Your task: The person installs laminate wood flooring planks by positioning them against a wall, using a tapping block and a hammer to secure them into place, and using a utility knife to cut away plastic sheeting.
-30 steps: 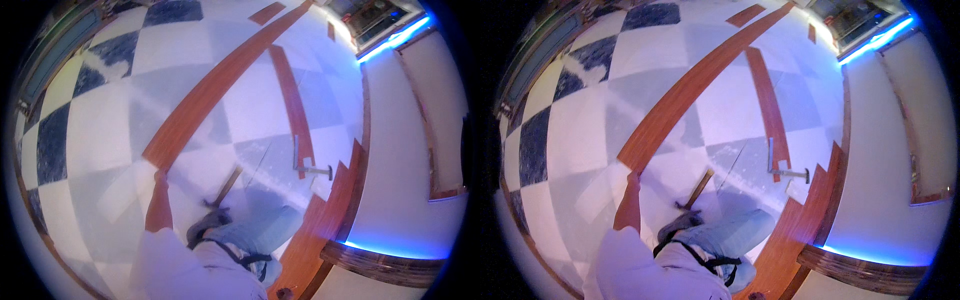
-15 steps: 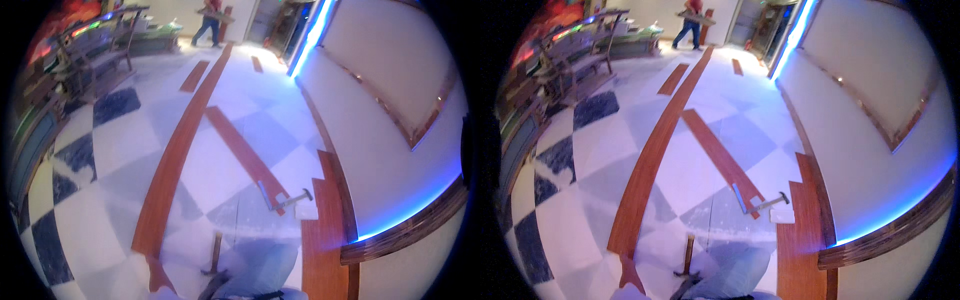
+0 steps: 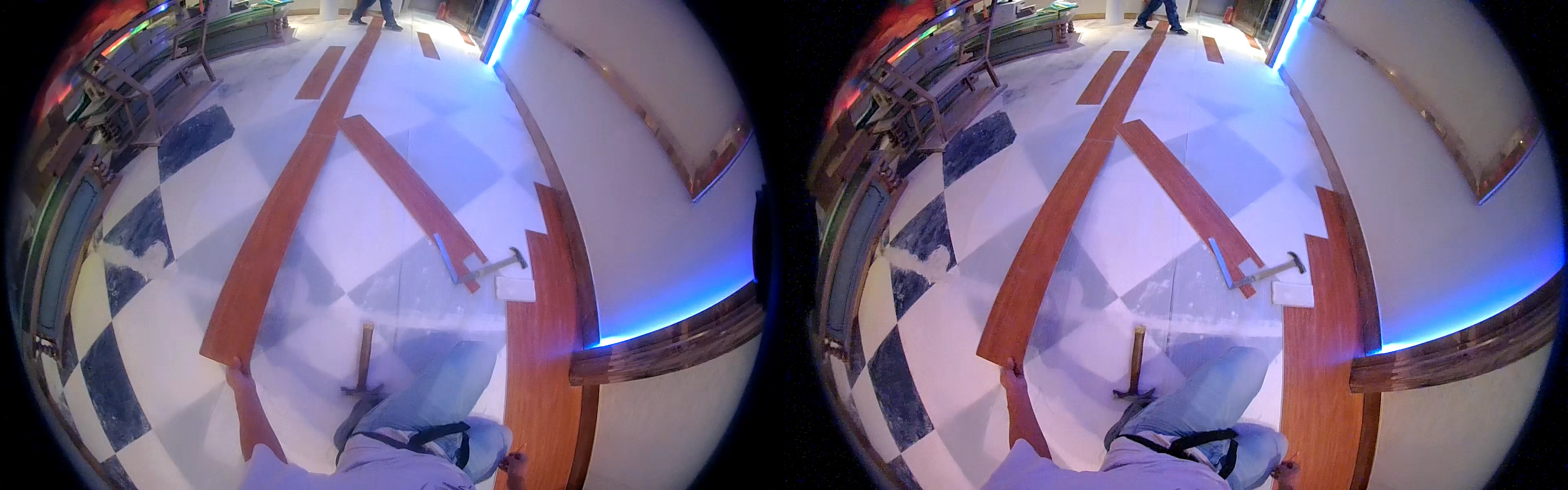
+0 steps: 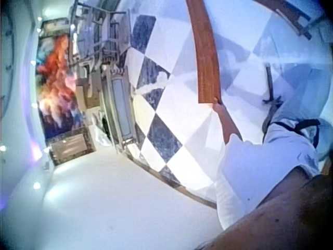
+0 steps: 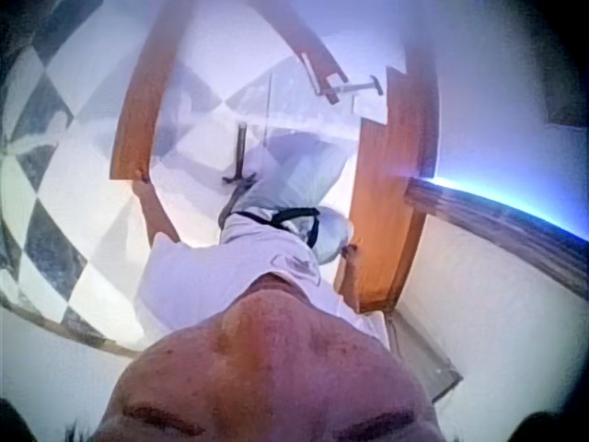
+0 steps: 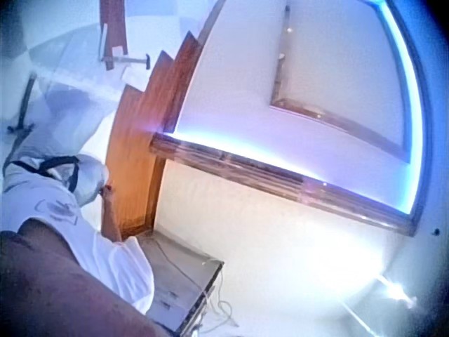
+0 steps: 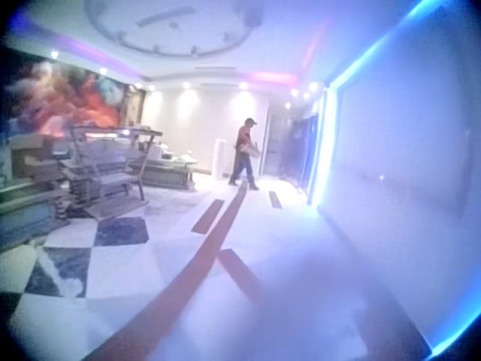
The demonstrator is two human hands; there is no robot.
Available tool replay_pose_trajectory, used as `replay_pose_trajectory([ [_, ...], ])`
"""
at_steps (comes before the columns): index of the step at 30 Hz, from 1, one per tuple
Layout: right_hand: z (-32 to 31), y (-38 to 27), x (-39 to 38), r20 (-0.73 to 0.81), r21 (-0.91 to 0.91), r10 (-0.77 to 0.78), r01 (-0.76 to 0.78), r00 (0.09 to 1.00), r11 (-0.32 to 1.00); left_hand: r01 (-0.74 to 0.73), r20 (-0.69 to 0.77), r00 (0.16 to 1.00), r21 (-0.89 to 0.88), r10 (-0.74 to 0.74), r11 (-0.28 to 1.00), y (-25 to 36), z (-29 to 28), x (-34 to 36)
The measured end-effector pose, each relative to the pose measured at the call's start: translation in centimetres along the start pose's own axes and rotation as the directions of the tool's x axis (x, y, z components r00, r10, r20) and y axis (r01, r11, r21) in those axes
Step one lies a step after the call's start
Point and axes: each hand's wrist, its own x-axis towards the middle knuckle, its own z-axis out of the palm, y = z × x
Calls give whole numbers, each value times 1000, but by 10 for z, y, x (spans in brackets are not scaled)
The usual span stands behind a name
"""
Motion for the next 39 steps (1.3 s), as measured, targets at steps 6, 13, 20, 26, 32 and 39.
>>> replay_pose_trajectory([
  [6,47,-17,-19,-8,26,-128,128,992,991,-32,-34,999,71,35,997,85,-29,-9],
  [13,47,-40,-5,18,-34,-355,355,935,934,89,58,995,-61,-85,994,51,24,-84],
  [20,42,-167,-31,-126,313,-455,471,881,825,319,259,926,-148,-274,936,54,87,-140],
  [26,72,-189,-49,-43,384,-574,544,818,746,444,474,826,-215,-304,870,40,114,-171],
  [32,129,-135,-55,-181,456,-395,433,901,778,543,596,740,-252,-313,801,30,143,-197],
  [39,106,-90,-24,-578,-394,-551,386,601,834,655,539,647,-33,-539,755,11,171,-215],
])
